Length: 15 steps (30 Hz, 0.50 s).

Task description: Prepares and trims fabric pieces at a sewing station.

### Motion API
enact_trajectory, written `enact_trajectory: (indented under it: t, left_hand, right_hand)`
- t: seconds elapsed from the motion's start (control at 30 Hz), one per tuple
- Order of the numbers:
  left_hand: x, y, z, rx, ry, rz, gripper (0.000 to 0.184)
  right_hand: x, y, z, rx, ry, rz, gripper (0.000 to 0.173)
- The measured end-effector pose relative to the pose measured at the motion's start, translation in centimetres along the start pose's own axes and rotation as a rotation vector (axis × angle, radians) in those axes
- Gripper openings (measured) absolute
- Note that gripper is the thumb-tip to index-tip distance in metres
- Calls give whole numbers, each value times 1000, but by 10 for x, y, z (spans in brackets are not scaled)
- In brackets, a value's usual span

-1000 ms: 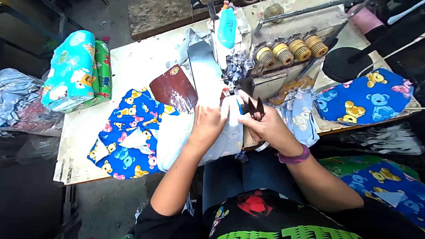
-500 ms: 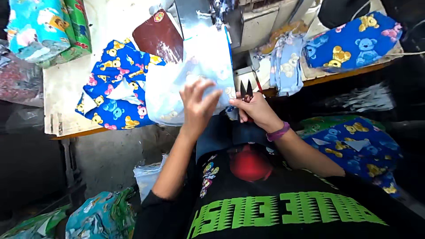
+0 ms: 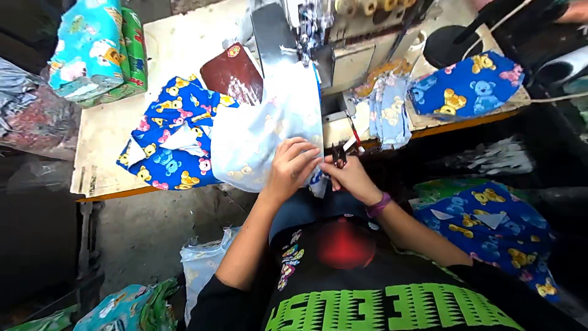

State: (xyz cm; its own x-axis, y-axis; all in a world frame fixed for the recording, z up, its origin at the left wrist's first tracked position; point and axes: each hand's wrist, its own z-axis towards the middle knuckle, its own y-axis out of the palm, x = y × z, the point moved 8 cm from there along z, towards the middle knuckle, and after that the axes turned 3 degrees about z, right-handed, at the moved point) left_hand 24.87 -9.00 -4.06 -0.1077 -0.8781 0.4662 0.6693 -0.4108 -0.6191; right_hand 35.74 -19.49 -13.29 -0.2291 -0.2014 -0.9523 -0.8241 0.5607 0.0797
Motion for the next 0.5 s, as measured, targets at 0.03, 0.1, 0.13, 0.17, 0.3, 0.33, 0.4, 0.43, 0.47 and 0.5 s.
enact_trajectory:
  t: [0.03,0.1,0.13,0.17,0.3,0.33,0.4,0.43,0.47,0.5]
  left_hand:
    - [-5,-6,14,30,10,11,14]
    - [-17,-18,45,86,11,36,13]
    - [-23,-22,62,90,11,47,13]
    - [-29,-24,77,76,19,56,14]
    - [-60,-18,116,-71,-11,147,18]
    - [-68,-17,121,-103,-32,162,19]
    - [-82,-16,130,-153,-79,211,23]
    - [-89,-15,134,-185,-113,258,27]
    - [-97,-14,140,-222,-145,325,30]
    - [-105,-13,145,-266,-183,408,32]
  right_hand:
    - [7,-2,4,28,-6,-16,10]
    - [15,-8,2,69,-17,-2,11]
    - [13,-11,-4,84,-21,3,12]
    - [10,-13,-12,93,-22,4,14]
    - [-22,-17,-18,102,-76,65,12]
    - [-31,-18,-15,98,-114,65,14]
    - [-49,-19,-3,70,-194,57,19]
    - [-57,-19,2,58,-228,44,24]
    - [-64,-19,8,47,-264,25,30]
    - [-71,-19,13,35,-300,1,37]
